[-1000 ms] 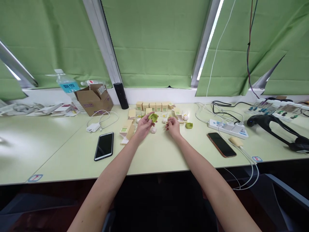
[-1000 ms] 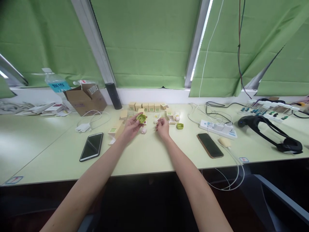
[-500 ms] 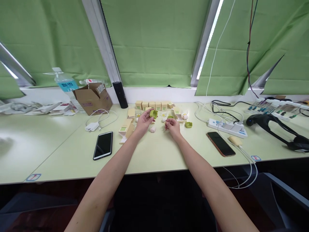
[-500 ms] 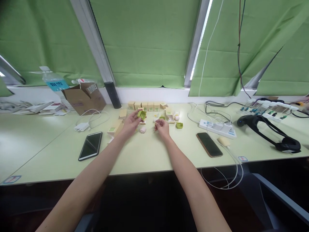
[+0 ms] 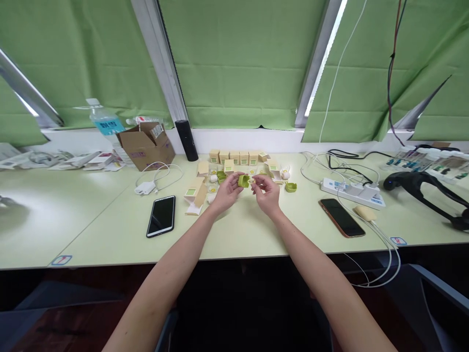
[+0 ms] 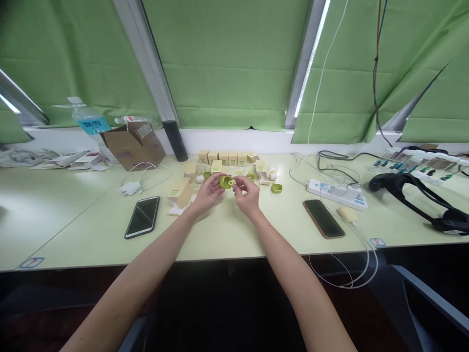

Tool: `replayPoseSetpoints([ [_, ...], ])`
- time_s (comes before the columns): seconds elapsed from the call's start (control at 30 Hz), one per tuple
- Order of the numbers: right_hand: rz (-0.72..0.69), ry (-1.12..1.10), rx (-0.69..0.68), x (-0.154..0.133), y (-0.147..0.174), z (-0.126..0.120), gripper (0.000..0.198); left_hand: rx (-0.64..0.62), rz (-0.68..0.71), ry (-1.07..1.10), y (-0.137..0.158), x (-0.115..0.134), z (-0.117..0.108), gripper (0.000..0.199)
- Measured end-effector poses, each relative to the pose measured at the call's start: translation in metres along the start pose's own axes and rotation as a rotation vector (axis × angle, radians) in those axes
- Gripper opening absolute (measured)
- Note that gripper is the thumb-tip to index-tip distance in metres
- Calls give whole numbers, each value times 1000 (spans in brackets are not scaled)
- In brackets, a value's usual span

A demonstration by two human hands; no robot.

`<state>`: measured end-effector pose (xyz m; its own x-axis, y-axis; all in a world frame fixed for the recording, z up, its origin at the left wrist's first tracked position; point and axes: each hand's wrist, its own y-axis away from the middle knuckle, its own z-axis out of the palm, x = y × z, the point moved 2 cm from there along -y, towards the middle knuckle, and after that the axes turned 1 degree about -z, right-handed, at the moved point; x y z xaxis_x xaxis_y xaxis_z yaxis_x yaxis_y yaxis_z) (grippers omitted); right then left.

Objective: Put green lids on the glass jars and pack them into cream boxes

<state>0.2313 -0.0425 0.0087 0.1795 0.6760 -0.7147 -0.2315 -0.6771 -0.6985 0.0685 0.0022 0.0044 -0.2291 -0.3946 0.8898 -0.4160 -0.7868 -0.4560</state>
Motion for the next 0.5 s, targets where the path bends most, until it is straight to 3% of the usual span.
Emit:
replayPoseSetpoints([
  [0.3, -314, 413, -65, 0, 0, -2, 14, -76, -50, 33, 5, 3, 6, 51],
  [0.5, -359, 499, -104, 5, 1, -4, 16, -70, -31, 6, 6, 6, 8, 48],
])
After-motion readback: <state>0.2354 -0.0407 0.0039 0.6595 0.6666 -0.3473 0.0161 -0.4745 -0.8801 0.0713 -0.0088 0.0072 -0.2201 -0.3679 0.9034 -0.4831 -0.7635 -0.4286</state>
